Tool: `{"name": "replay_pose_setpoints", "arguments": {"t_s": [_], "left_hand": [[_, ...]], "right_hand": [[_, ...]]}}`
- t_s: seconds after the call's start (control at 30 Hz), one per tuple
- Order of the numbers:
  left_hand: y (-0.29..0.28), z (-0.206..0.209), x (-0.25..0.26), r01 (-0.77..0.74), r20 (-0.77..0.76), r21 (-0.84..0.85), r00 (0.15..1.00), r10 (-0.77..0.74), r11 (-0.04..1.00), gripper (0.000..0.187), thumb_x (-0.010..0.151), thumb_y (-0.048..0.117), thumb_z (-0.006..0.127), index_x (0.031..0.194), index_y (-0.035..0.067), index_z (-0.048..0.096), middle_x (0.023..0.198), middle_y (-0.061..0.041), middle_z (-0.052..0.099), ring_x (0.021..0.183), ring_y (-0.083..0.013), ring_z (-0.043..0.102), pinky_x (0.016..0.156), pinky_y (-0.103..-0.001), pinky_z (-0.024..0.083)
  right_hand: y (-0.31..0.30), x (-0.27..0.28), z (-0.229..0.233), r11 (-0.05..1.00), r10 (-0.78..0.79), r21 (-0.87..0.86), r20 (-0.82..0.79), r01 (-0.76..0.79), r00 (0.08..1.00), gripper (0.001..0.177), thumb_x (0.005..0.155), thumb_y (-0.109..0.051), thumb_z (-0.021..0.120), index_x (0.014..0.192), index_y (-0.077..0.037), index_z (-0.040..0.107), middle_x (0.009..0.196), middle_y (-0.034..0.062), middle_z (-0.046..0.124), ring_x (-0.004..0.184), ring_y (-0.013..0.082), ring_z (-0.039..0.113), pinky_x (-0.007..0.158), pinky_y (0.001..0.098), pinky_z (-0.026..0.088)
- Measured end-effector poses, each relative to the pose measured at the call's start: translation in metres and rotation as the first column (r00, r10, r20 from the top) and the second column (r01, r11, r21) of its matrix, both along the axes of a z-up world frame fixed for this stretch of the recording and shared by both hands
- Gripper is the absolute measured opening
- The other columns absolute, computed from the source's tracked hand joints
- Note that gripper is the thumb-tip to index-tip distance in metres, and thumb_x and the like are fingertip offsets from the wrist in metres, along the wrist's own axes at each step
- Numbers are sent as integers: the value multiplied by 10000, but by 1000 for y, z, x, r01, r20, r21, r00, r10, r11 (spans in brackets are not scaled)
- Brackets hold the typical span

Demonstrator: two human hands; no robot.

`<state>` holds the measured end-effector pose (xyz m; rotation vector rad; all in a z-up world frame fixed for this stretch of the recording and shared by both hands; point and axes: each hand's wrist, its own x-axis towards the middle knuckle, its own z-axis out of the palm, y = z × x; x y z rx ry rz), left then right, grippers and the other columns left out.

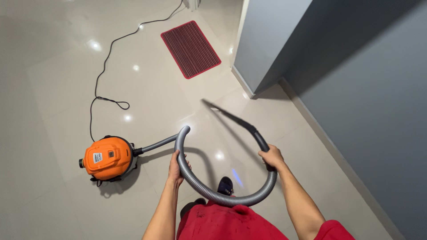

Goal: The person vacuums the floor using a vacuum cleaner hose, moving it along the baseboards and around the corners of the room.

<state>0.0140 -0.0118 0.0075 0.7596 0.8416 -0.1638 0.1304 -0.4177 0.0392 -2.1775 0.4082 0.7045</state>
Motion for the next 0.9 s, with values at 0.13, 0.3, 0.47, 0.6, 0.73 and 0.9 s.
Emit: {"name": "replay_pose_setpoints", "arguments": {"t_s": [0.13,0.3,0.47,0.6,0.73,0.9], "left_hand": [[-1,0,-3,12,-19,-27,1000,-13,1000,490,941,538,516,1064,68,581,596,-67,525,513,-209,569,502,-341,526],[-7,-21,-9,-46,-66,-30,997,44,998,429,956,490,529,1025,68,510,608,-89,518,499,-228,569,505,-366,529],[-18,-36,-4,-111,-12,-94,994,111,989,402,976,452,563,1006,54,511,620,-77,513,532,-210,568,494,-343,531],[-12,-25,7,-193,-87,-122,979,184,974,349,971,399,527,997,52,500,755,-97,630,617,-197,612,544,-319,562],[7,-25,12,-223,-21,-154,975,223,962,346,985,401,547,985,57,518,733,-67,577,577,-163,577,501,-298,534],[40,-31,21,-279,7,-109,959,282,954,349,1002,396,531,977,48,528,732,-68,564,608,-181,586,553,-326,553]], "right_hand": [[-2,33,5,993,-15,-116,32,19,999,222,811,-213,706,953,-43,693,686,71,707,566,183,691,602,361,572],[10,52,-2,990,83,-118,33,-78,996,218,804,-209,703,953,-51,684,699,90,713,570,201,696,608,374,578],[24,48,-9,965,258,-49,13,-257,966,251,783,-245,734,941,-55,694,723,80,727,593,182,706,629,361,584],[35,57,-8,956,289,-55,-4,-289,957,266,783,-239,723,961,-43,699,732,87,731,602,189,717,639,364,590],[38,81,2,984,161,-76,22,-159,987,287,791,-251,729,1019,-79,698,719,92,729,608,201,720,632,377,587],[64,125,8,982,110,-162,48,-101,993,273,818,-241,706,1039,-83,689,722,96,721,607,224,714,629,385,579]]}}
